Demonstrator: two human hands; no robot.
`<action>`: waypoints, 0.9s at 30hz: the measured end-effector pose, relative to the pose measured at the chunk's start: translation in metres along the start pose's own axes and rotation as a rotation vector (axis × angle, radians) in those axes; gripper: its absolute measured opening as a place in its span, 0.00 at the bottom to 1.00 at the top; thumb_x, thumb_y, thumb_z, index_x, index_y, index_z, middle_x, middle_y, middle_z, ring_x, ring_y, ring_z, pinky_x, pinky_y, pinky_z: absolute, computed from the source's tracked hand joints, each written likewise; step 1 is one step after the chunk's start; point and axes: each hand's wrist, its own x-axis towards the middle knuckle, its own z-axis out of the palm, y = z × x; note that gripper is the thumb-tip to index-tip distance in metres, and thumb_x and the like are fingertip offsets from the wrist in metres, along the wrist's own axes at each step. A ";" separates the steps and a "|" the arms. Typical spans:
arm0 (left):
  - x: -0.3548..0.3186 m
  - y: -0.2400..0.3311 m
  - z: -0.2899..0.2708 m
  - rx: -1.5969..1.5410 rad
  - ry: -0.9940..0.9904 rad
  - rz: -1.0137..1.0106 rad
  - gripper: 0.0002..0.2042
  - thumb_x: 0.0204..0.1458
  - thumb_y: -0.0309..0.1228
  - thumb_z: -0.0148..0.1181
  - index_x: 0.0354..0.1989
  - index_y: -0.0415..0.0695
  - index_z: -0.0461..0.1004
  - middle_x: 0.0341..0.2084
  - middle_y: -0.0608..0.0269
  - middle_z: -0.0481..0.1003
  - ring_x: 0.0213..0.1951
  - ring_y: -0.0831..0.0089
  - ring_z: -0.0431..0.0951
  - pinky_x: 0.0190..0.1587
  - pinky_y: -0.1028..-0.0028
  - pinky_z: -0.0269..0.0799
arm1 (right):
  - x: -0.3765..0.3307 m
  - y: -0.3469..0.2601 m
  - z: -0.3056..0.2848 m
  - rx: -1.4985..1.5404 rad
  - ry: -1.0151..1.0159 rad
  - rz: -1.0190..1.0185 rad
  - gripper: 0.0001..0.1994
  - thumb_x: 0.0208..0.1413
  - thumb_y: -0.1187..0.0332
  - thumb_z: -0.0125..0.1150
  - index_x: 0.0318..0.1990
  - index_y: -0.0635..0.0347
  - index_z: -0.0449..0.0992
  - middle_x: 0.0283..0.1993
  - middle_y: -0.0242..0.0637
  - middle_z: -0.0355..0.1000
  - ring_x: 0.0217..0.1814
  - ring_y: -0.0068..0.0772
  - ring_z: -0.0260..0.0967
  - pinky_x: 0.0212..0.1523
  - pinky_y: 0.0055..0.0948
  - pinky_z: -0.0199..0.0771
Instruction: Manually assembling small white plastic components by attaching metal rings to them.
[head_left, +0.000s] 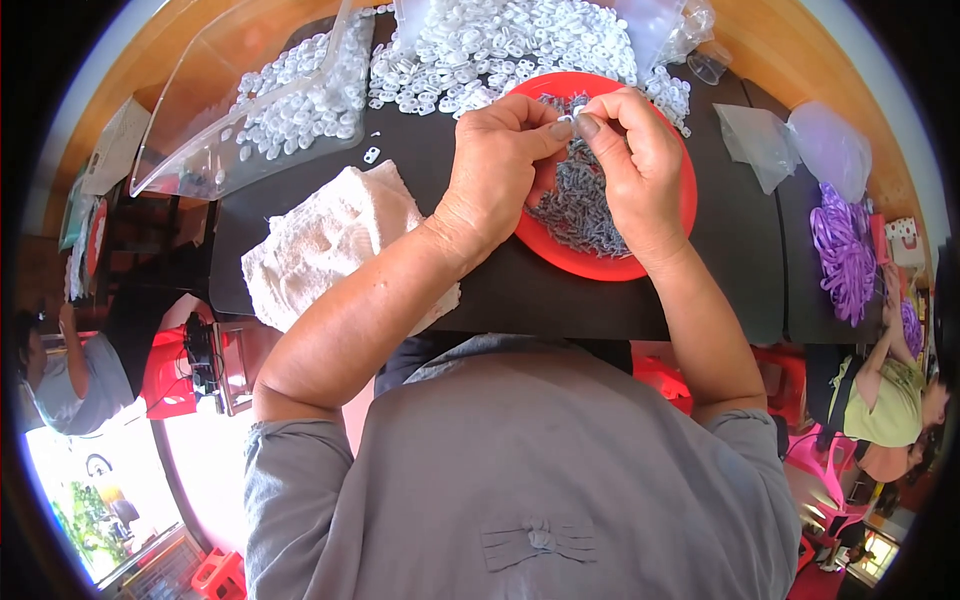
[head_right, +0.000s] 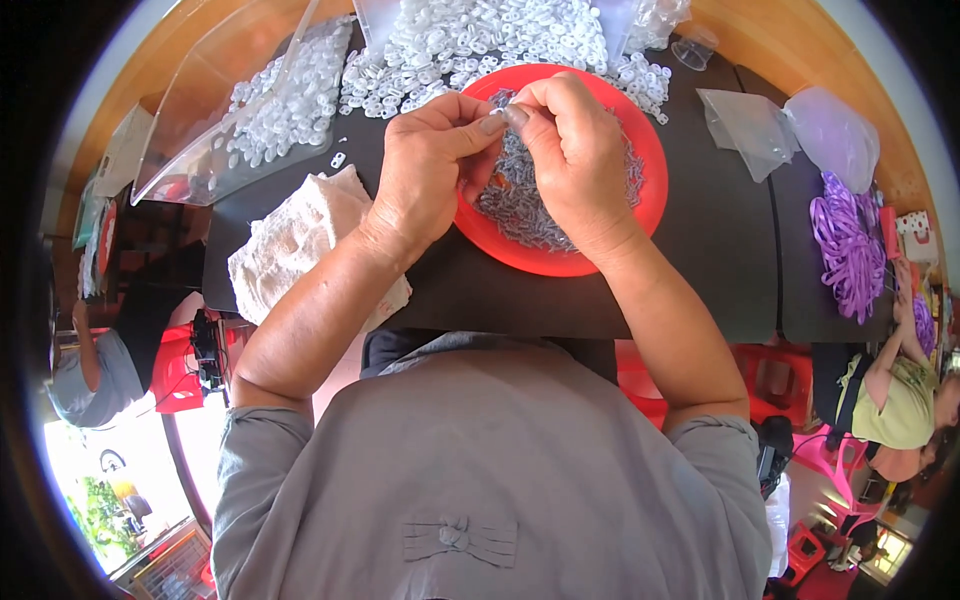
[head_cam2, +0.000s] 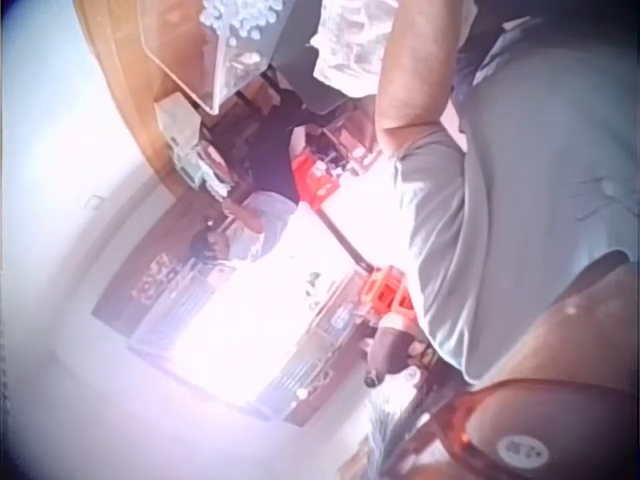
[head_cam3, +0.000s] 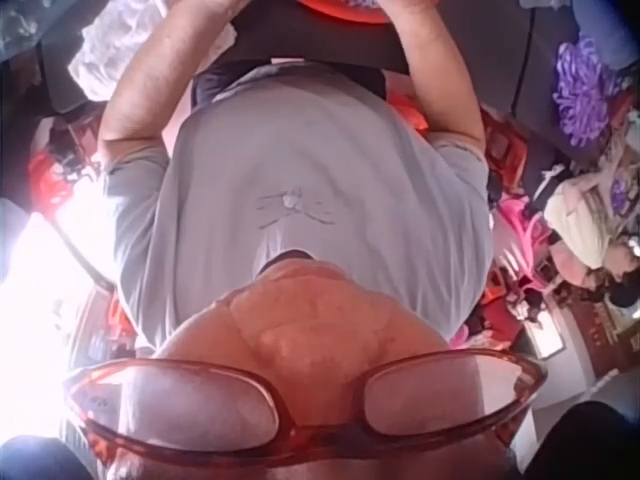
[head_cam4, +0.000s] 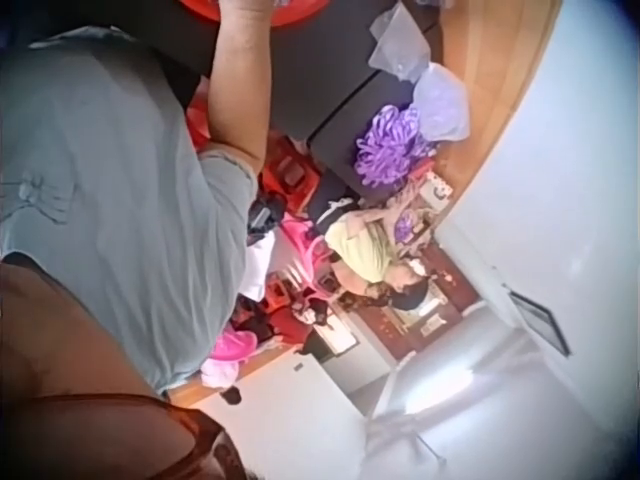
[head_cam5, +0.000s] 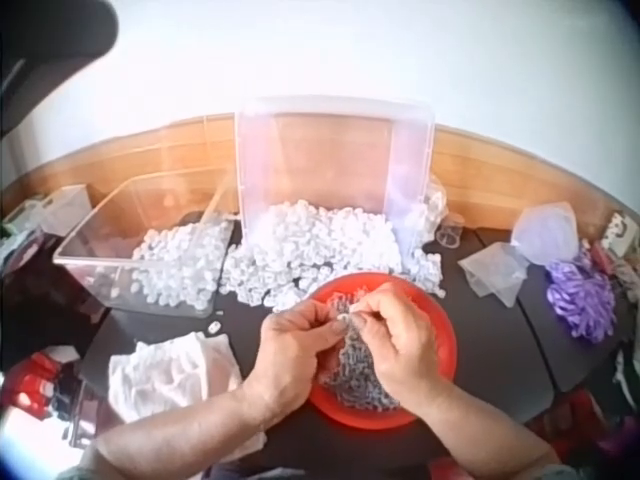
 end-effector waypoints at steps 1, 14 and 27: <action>0.000 -0.002 0.001 -0.039 0.016 -0.005 0.05 0.55 0.27 0.59 0.31 0.37 0.73 0.18 0.65 0.71 0.15 0.80 0.66 0.16 0.80 0.57 | -0.001 0.001 0.002 0.020 0.005 0.020 0.03 0.54 0.79 0.58 0.33 0.64 0.69 0.30 0.36 0.71 0.30 0.32 0.70 0.32 0.27 0.70; 0.001 -0.004 0.000 -0.131 0.026 -0.055 0.06 0.56 0.26 0.57 0.31 0.36 0.72 0.20 0.65 0.71 0.15 0.79 0.65 0.17 0.79 0.58 | -0.002 0.002 0.005 0.134 -0.026 0.147 0.03 0.58 0.76 0.58 0.33 0.64 0.71 0.29 0.23 0.65 0.31 0.15 0.60 0.34 0.16 0.62; 0.001 -0.002 0.002 -0.044 0.029 -0.009 0.06 0.56 0.27 0.57 0.32 0.37 0.72 0.20 0.65 0.72 0.16 0.79 0.66 0.17 0.80 0.59 | 0.014 -0.006 -0.021 0.558 0.027 0.410 0.10 0.57 0.77 0.55 0.46 0.68 0.74 0.40 0.36 0.74 0.44 0.28 0.73 0.50 0.25 0.69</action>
